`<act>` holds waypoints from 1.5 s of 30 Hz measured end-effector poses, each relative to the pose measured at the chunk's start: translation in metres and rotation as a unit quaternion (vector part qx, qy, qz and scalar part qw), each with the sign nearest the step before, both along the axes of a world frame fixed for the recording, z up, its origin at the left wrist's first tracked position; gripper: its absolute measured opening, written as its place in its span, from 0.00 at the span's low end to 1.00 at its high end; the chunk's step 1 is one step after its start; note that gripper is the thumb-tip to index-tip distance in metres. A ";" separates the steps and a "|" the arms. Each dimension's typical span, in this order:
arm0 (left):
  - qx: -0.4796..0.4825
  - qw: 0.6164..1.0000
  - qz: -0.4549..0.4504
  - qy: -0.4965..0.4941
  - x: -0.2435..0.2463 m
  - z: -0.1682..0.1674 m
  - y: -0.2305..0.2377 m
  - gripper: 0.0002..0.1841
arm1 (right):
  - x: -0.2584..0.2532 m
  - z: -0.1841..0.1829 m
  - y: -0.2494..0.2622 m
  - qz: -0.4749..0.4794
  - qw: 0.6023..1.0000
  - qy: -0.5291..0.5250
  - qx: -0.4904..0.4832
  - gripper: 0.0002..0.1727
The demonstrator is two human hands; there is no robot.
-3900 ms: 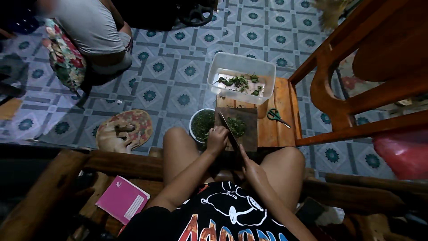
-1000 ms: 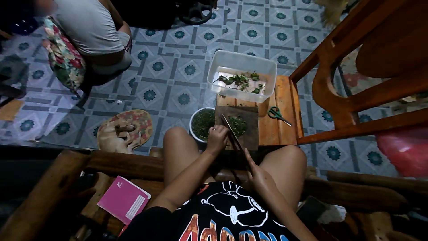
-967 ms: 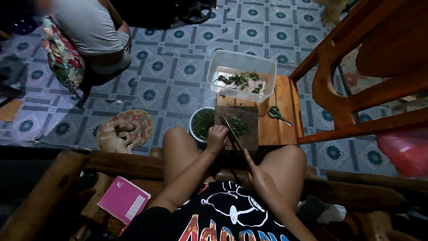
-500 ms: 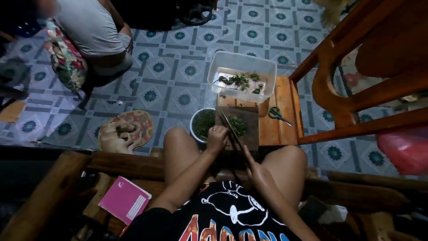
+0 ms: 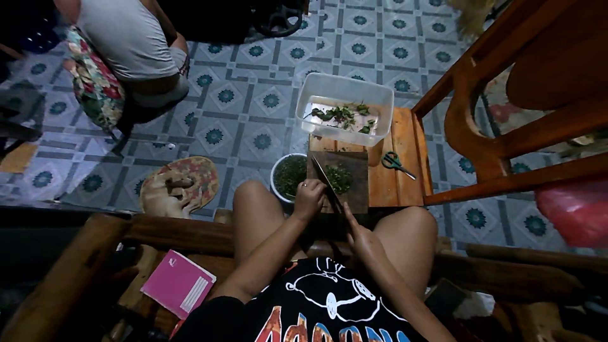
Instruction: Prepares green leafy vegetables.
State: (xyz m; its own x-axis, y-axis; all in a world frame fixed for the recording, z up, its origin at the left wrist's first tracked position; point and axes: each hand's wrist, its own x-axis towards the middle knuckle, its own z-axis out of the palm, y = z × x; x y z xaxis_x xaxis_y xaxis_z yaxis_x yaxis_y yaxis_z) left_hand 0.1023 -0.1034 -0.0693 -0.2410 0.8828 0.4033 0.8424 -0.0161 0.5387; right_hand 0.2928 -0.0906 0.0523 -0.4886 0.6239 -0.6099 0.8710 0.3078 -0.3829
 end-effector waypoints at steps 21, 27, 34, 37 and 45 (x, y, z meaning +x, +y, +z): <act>-0.011 0.999 0.031 0.000 0.000 0.000 -0.002 0.08 | 0.014 0.012 -0.011 -0.002 1.000 0.010 -0.014 0.41; -0.002 1.000 0.027 -0.001 0.000 -0.004 -0.002 0.08 | 0.012 0.000 -0.015 0.002 0.999 -0.033 -0.017 0.45; -0.009 1.000 0.029 0.001 0.000 0.000 -0.003 0.08 | 0.001 0.000 0.000 0.001 1.000 -0.001 -0.008 0.41; -0.016 0.999 0.030 -0.003 0.000 0.002 -0.002 0.07 | 0.011 0.012 -0.009 0.002 1.000 0.011 -0.001 0.41; -0.029 0.999 0.025 -0.006 -0.001 0.002 -0.003 0.07 | 0.003 -0.004 -0.009 0.004 0.999 -0.035 -0.013 0.45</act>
State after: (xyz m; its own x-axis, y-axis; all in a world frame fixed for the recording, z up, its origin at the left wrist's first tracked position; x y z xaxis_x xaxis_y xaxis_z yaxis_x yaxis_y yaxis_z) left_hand 0.1015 -0.1060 -0.0677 -0.2899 0.8912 0.3489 0.8352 0.0575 0.5470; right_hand 0.2957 -0.0993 0.0482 -0.4496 0.6037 -0.6583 0.8932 0.3055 -0.3298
